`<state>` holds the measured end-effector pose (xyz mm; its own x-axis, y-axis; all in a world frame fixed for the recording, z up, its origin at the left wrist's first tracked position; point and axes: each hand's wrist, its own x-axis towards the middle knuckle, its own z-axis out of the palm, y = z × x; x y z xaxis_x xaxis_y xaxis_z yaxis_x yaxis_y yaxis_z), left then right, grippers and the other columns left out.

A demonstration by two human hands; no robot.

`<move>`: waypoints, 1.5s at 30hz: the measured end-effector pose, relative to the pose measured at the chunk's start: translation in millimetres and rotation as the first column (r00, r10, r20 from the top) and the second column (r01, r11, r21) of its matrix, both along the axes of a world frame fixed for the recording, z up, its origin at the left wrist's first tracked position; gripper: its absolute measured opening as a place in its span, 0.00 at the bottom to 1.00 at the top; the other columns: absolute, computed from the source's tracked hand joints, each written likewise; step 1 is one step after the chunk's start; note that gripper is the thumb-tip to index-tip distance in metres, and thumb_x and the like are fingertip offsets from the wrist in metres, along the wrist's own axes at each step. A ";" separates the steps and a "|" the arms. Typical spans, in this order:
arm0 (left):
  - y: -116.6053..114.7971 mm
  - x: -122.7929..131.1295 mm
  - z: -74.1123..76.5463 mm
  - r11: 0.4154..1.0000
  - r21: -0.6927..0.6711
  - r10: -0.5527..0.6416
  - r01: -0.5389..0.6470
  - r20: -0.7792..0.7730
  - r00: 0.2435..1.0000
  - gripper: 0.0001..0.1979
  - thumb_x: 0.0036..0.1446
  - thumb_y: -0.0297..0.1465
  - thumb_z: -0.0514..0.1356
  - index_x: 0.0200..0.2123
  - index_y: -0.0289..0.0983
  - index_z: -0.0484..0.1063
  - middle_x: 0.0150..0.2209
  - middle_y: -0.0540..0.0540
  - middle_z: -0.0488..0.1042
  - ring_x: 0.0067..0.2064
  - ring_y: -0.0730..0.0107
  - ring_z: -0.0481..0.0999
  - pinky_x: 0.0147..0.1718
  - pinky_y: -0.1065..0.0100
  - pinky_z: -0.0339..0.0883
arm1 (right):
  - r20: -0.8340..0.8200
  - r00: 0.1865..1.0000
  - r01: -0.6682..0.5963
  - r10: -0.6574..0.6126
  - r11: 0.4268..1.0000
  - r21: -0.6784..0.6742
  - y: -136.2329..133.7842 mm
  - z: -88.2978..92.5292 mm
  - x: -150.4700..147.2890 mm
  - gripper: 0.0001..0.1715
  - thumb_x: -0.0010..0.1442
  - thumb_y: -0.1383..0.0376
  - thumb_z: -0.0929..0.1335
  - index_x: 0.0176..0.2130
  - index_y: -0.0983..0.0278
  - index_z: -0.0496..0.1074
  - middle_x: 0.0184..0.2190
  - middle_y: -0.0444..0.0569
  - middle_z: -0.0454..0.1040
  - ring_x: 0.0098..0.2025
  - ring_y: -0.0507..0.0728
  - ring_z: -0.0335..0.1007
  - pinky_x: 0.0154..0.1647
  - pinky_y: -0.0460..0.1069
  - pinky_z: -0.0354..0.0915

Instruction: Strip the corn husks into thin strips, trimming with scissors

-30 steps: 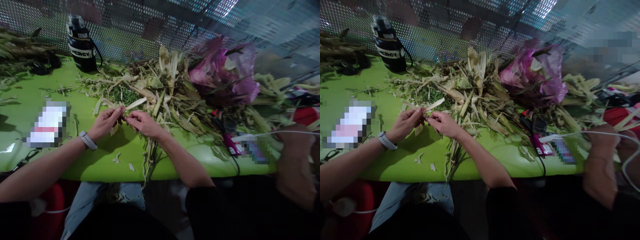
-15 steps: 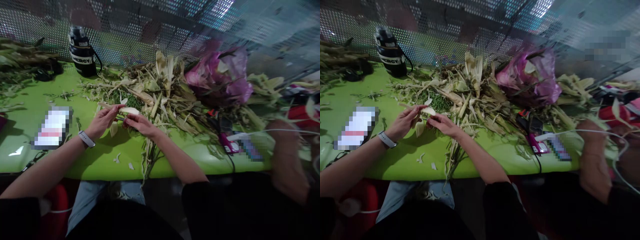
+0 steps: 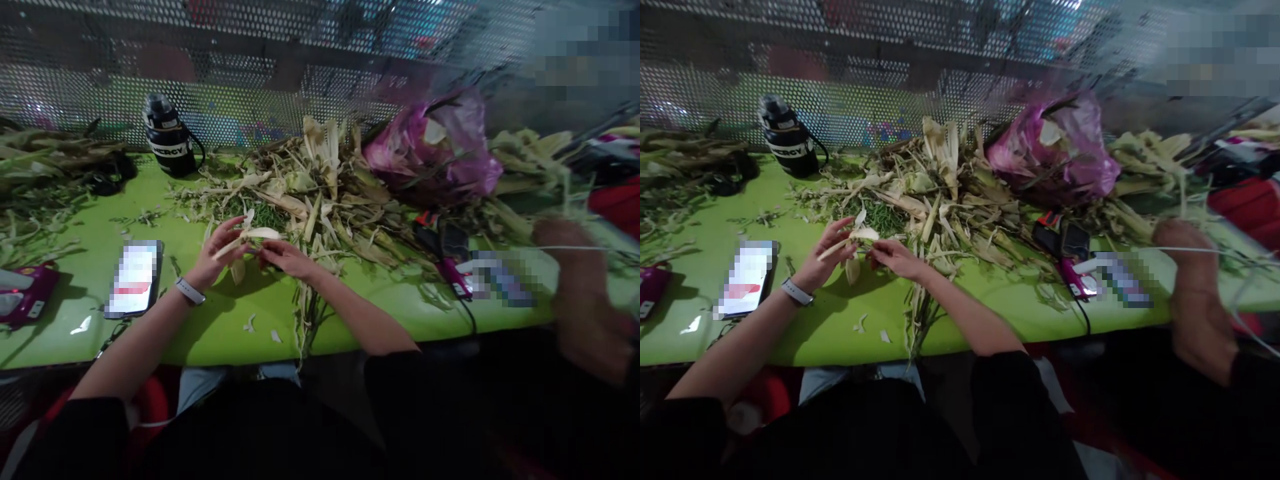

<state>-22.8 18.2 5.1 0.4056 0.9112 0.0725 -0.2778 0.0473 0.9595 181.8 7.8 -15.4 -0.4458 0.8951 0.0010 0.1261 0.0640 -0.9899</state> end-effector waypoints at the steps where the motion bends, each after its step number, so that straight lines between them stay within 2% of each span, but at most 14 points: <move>1: 0.2 -0.1 -0.2 0.999 0.030 -0.023 0.023 -0.019 1.000 0.33 0.48 0.30 0.71 0.58 0.44 0.68 0.48 0.44 0.76 0.42 0.71 0.77 0.38 0.74 0.70 | 0.005 1.000 0.025 -0.025 1.000 0.005 0.5 -1.0 0.4 0.28 0.56 0.42 0.68 0.33 0.65 0.69 0.27 0.45 0.75 0.30 0.50 0.70 0.35 0.46 0.65; 6: 2.6 -3.1 -5.2 0.994 0.076 -0.082 0.084 -0.027 0.996 0.27 0.52 0.33 0.68 0.56 0.40 0.68 0.46 0.43 0.76 0.42 0.69 0.77 0.39 0.71 0.70 | 0.004 0.999 0.039 -0.039 0.999 0.029 4.5 -9.6 2.7 0.26 0.58 0.44 0.66 0.33 0.65 0.70 0.27 0.46 0.75 0.30 0.52 0.71 0.34 0.47 0.66; 9: 3.9 -5.4 -6.0 0.997 0.057 -0.052 0.052 -0.005 0.999 0.20 0.52 0.33 0.68 0.48 0.40 0.68 0.45 0.45 0.75 0.42 0.69 0.76 0.34 0.72 0.71 | 0.046 0.994 0.098 -0.101 0.993 0.069 6.7 -13.9 4.0 0.22 0.61 0.49 0.65 0.35 0.65 0.71 0.28 0.48 0.76 0.31 0.54 0.72 0.36 0.49 0.68; 14: 3.7 -2.8 -4.3 0.993 -0.094 0.058 -0.068 -0.102 0.993 0.17 0.55 0.41 0.65 0.41 0.40 0.64 0.32 0.51 0.74 0.27 0.75 0.74 0.23 0.75 0.67 | 0.247 0.941 0.164 -0.230 0.951 0.261 6.4 -14.0 7.4 0.20 0.65 0.56 0.62 0.33 0.65 0.74 0.30 0.50 0.77 0.34 0.56 0.72 0.42 0.53 0.67; 18: -0.6 1.4 -4.2 0.984 -0.139 -0.134 0.109 -0.184 0.974 0.19 0.56 0.45 0.63 0.44 0.38 0.71 0.22 0.53 0.71 0.21 0.76 0.70 0.20 0.75 0.64 | 0.280 0.938 0.117 -0.204 0.947 0.298 5.9 -16.2 8.2 0.20 0.66 0.58 0.61 0.30 0.65 0.74 0.29 0.49 0.76 0.32 0.55 0.70 0.42 0.53 0.67; 20: -3.0 3.3 -3.8 0.986 -0.116 -0.141 0.121 -0.193 0.971 0.18 0.57 0.45 0.63 0.43 0.38 0.73 0.24 0.51 0.73 0.24 0.76 0.72 0.23 0.74 0.67 | 0.289 0.942 0.086 -0.169 0.956 0.279 6.1 -17.8 7.2 0.20 0.66 0.58 0.60 0.31 0.65 0.74 0.29 0.49 0.75 0.33 0.56 0.70 0.42 0.53 0.67; 22: -4.1 4.8 -3.7 0.996 -0.083 -0.061 0.045 -0.202 0.978 0.17 0.57 0.44 0.63 0.43 0.38 0.74 0.30 0.50 0.76 0.28 0.77 0.72 0.25 0.76 0.68 | 0.273 0.946 0.087 -0.175 0.948 0.306 5.7 -17.8 5.8 0.18 0.66 0.58 0.61 0.36 0.64 0.75 0.33 0.50 0.76 0.38 0.57 0.71 0.46 0.54 0.67; 24: -3.3 5.4 -4.5 0.997 -0.078 -0.004 -0.012 -0.200 0.980 0.16 0.57 0.43 0.64 0.43 0.38 0.75 0.34 0.49 0.77 0.29 0.78 0.71 0.25 0.77 0.66 | 0.222 0.932 0.177 -0.287 0.894 0.412 3.8 -15.1 4.6 0.16 0.65 0.56 0.62 0.42 0.64 0.73 0.40 0.53 0.75 0.46 0.60 0.70 0.52 0.56 0.64; 26: -1.7 5.3 -5.9 0.994 -0.108 0.002 -0.021 -0.173 0.985 0.16 0.57 0.42 0.64 0.44 0.39 0.74 0.35 0.49 0.78 0.28 0.79 0.70 0.24 0.78 0.63 | 0.153 0.878 0.314 -0.454 0.786 0.532 0.0 -10.0 4.3 0.18 0.65 0.54 0.62 0.45 0.64 0.72 0.47 0.57 0.72 0.54 0.61 0.66 0.58 0.58 0.60; 28: -0.5 5.2 -7.5 0.989 -0.146 0.000 -0.020 -0.134 0.991 0.16 0.56 0.41 0.65 0.44 0.39 0.73 0.36 0.48 0.79 0.27 0.79 0.70 0.23 0.78 0.62 | 0.113 0.847 0.360 -0.520 0.716 0.599 -5.2 -4.9 4.3 0.19 0.67 0.53 0.61 0.43 0.63 0.72 0.47 0.57 0.71 0.54 0.61 0.65 0.57 0.57 0.60; 34: -4.2 9.6 -10.8 0.974 -0.213 0.071 -0.077 -0.036 0.997 0.15 0.53 0.38 0.68 0.41 0.39 0.73 0.37 0.47 0.80 0.33 0.75 0.77 0.27 0.76 0.67 | 0.316 0.922 0.005 -0.223 0.823 0.568 -16.1 -3.2 -1.7 0.23 0.67 0.50 0.60 0.34 0.64 0.71 0.29 0.49 0.72 0.33 0.55 0.65 0.36 0.50 0.60; 38: -4.3 11.6 -11.1 0.935 -0.352 0.070 -0.036 0.082 0.994 0.12 0.54 0.36 0.67 0.40 0.37 0.73 0.37 0.47 0.80 0.33 0.72 0.79 0.29 0.74 0.71 | 0.281 0.915 0.119 -0.289 0.859 0.498 -15.9 -2.4 -5.7 0.23 0.66 0.51 0.60 0.28 0.63 0.66 0.24 0.44 0.67 0.27 0.51 0.61 0.31 0.47 0.56; 42: -2.6 13.0 -7.7 0.886 -0.444 0.170 -0.135 0.039 0.985 0.08 0.57 0.32 0.64 0.38 0.35 0.73 0.33 0.47 0.80 0.27 0.74 0.78 0.20 0.77 0.67 | 0.206 0.924 0.211 -0.323 0.878 0.430 -14.0 1.5 -3.6 0.22 0.65 0.51 0.61 0.27 0.63 0.64 0.23 0.43 0.66 0.26 0.51 0.61 0.30 0.47 0.56; 45: -3.6 14.8 -5.3 0.873 -0.473 0.150 -0.113 0.041 0.988 0.06 0.59 0.31 0.62 0.39 0.35 0.72 0.33 0.47 0.80 0.28 0.72 0.79 0.22 0.75 0.70 | 0.198 0.927 0.233 -0.318 0.903 0.362 -12.3 -1.0 -3.3 0.23 0.65 0.50 0.61 0.27 0.62 0.63 0.21 0.42 0.65 0.25 0.51 0.61 0.30 0.47 0.57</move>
<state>-8.0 14.7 -0.2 0.2897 0.8905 -0.3509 -0.3827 0.4438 0.8103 178.6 -4.5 -16.4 -0.2055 0.9495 0.2370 0.4231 0.3046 -0.8534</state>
